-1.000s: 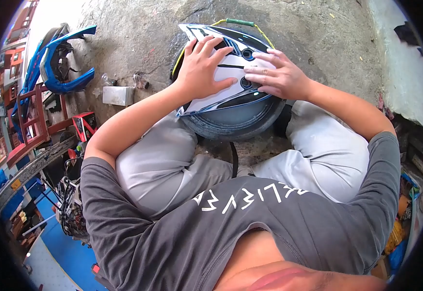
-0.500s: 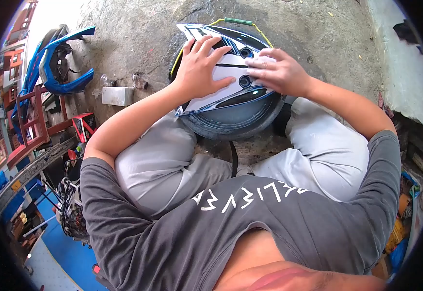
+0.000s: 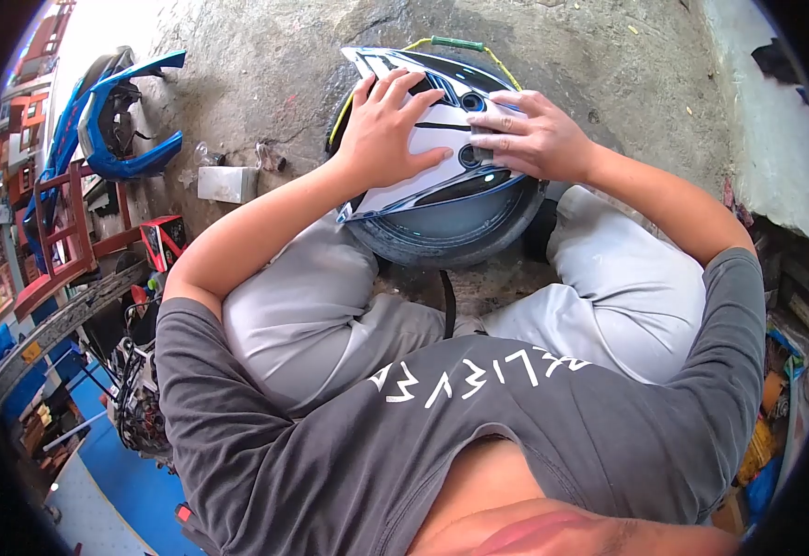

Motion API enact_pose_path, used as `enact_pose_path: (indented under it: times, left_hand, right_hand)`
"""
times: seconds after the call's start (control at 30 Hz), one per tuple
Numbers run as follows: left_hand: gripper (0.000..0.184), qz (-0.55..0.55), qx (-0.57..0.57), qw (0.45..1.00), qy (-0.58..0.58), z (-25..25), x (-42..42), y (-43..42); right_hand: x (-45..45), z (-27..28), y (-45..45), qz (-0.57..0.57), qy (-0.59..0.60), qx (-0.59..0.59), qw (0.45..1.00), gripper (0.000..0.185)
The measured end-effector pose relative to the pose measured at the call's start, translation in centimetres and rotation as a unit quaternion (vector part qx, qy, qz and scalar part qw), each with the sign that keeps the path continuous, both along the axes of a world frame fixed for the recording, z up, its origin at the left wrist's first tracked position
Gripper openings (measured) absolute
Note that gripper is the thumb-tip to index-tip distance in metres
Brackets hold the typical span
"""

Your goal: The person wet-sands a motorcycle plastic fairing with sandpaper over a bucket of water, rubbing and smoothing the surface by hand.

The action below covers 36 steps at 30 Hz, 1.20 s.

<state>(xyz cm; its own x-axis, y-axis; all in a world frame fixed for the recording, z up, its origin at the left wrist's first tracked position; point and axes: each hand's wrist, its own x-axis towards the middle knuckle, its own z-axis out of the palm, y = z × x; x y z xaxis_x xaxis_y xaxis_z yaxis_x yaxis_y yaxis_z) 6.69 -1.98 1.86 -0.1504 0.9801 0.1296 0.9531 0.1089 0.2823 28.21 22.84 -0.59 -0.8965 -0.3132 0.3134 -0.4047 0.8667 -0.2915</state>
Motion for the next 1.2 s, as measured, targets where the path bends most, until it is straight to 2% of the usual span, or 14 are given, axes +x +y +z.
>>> enact_pose_path:
  times: [0.13,0.27,0.33,0.5,0.6,0.73,0.87,1.13,1.2]
  left_hand:
    - [0.081,0.004,0.000,1.000,0.000,-0.2,0.2,-0.1]
    - [0.081,0.000,-0.002,1.000,-0.004,0.1,0.1,0.0]
    - [0.081,0.002,-0.002,1.000,-0.004,0.1,0.2,0.0]
    - [0.080,0.000,0.004,1.000,-0.002,-0.1,0.0,0.0]
    - [0.079,-0.001,0.015,1.000,-0.005,-0.4,0.0,0.0]
    - [0.079,-0.001,0.016,1.000,0.000,-0.3,0.0,0.0]
    - [0.082,0.002,-0.003,1.000,-0.004,0.0,0.1,0.0]
    - [0.081,0.001,0.000,1.000,-0.007,-0.1,0.1,0.1]
    - [0.081,0.001,0.000,1.000,-0.006,0.0,0.0,0.0]
  right_hand:
    - [-0.1,0.5,-0.3,-0.022,-0.011,-0.006,1.000,0.050]
    - [0.5,0.1,-1.3,0.007,-0.018,0.005,1.000,0.055]
    - [0.2,0.1,-0.4,-0.022,-0.016,-0.004,1.000,0.060]
    - [0.3,0.3,-0.7,-0.017,-0.020,-0.017,1.000,0.055]
    - [0.3,-0.1,-0.4,-0.063,-0.032,0.018,0.997,0.053]
    - [0.5,-0.7,-0.9,-0.066,-0.050,-0.035,0.996,0.049]
    - [0.5,-0.5,-0.6,-0.070,-0.042,0.001,0.997,0.055]
    - [-0.7,0.0,0.8,-0.024,0.014,0.004,1.000,0.040]
    - [-0.9,-0.1,0.4,-0.009,0.016,-0.049,0.999,0.038]
